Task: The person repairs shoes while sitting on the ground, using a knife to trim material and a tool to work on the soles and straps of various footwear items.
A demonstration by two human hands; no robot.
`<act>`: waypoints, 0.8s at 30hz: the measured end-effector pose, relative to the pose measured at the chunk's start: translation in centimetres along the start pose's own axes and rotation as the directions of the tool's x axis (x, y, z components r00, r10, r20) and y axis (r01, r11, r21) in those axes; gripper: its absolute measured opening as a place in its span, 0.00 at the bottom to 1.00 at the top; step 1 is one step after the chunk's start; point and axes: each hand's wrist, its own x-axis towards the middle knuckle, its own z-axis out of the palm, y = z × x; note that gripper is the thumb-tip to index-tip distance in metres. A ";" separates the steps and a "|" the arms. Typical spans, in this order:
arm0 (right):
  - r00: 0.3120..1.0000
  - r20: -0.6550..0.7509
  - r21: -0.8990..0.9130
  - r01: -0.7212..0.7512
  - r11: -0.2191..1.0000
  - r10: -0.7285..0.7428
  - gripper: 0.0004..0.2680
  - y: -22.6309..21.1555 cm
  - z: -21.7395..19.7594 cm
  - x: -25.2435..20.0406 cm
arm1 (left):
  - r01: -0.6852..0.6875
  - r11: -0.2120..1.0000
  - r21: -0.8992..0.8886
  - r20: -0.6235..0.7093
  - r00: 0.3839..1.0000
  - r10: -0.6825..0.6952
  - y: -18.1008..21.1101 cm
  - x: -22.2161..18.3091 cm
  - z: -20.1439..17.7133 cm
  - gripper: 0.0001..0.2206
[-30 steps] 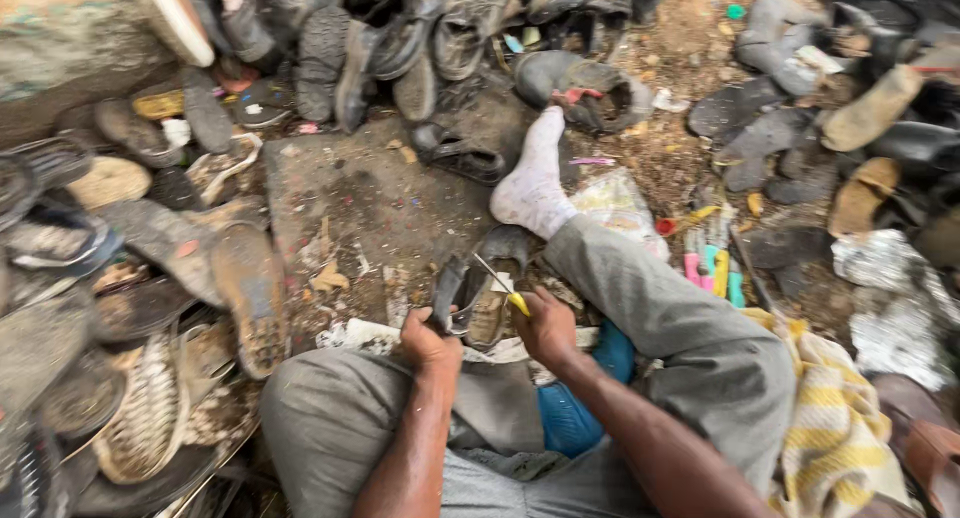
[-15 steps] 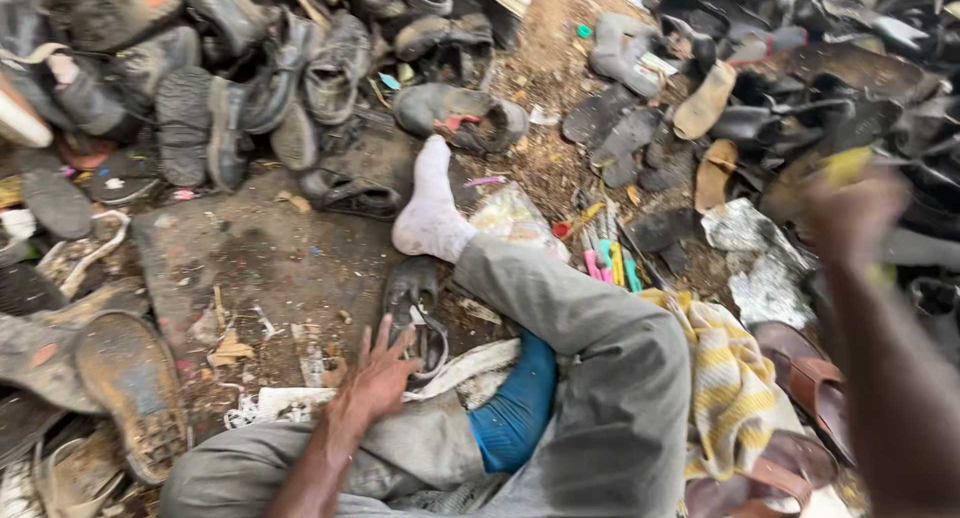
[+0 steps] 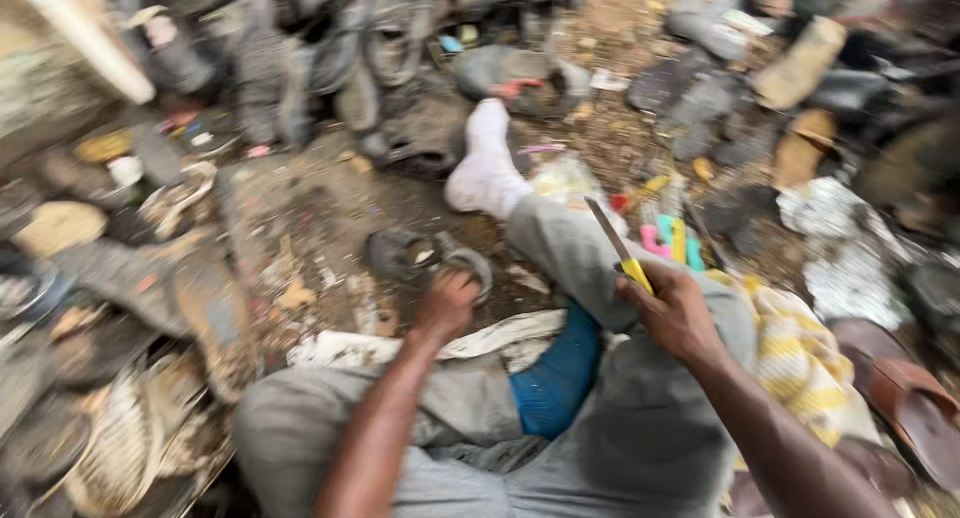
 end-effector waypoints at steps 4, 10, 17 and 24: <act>0.993 0.115 0.210 -0.042 0.977 0.018 0.14 -2.3 3.6 -1.9 | 0.284 0.958 -0.042 0.044 0.958 -0.282 0.9 1.3 0.8 0.05; 0.917 0.244 0.154 -0.357 0.921 0.315 0.14 -1.6 9.4 -4.8 | 0.464 0.821 -0.331 -0.034 0.864 -0.502 0.3 2.1 0.8 0.08; 0.966 0.241 0.142 -0.132 0.981 0.095 0.11 6.4 18.0 3.5 | 0.717 0.445 -0.536 0.252 0.639 -0.727 -1.4 1.4 1.8 0.16; 0.997 -0.043 -0.060 0.063 0.996 -0.065 0.12 8.4 28.0 6.7 | 0.649 0.510 -0.565 0.122 0.676 -0.726 -2.2 1.3 2.7 0.15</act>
